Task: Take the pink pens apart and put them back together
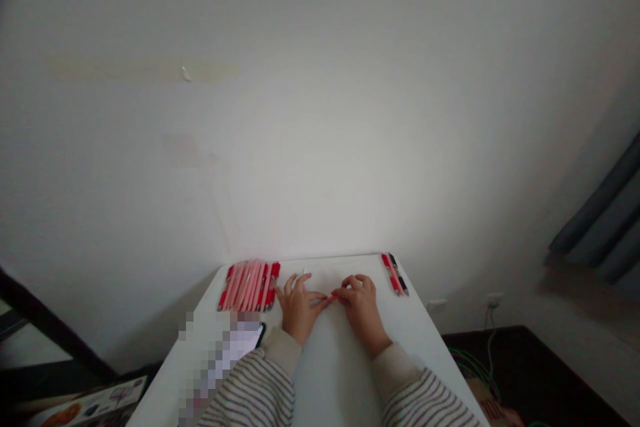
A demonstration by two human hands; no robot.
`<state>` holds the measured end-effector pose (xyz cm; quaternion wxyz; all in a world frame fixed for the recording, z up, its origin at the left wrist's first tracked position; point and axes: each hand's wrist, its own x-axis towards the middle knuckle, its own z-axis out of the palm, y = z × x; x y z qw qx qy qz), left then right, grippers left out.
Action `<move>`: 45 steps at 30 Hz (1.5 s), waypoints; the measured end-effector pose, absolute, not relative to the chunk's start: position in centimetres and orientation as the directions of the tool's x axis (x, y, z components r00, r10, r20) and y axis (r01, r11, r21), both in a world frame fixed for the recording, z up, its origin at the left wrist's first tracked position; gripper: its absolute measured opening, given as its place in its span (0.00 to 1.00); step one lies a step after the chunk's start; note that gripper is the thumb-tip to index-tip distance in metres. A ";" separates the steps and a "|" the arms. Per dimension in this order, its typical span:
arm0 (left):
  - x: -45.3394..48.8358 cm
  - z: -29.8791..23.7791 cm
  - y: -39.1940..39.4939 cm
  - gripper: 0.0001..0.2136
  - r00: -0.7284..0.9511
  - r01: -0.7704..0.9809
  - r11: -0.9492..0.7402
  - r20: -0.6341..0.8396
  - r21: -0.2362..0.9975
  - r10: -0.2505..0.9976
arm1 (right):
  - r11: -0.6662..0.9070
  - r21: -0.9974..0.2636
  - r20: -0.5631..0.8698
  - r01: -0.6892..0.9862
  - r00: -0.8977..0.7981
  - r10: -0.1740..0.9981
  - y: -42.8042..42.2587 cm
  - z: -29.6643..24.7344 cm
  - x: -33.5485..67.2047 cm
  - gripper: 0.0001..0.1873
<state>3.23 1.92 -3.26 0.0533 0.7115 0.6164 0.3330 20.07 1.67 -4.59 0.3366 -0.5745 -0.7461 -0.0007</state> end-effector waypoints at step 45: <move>3.5 -3.7 2.0 0.09 -0.014 0.912 -0.211 0.542 0.352 0.840 | 0.222 -0.448 0.468 0.866 0.016 0.883 1.4 -4.3 20.5 0.12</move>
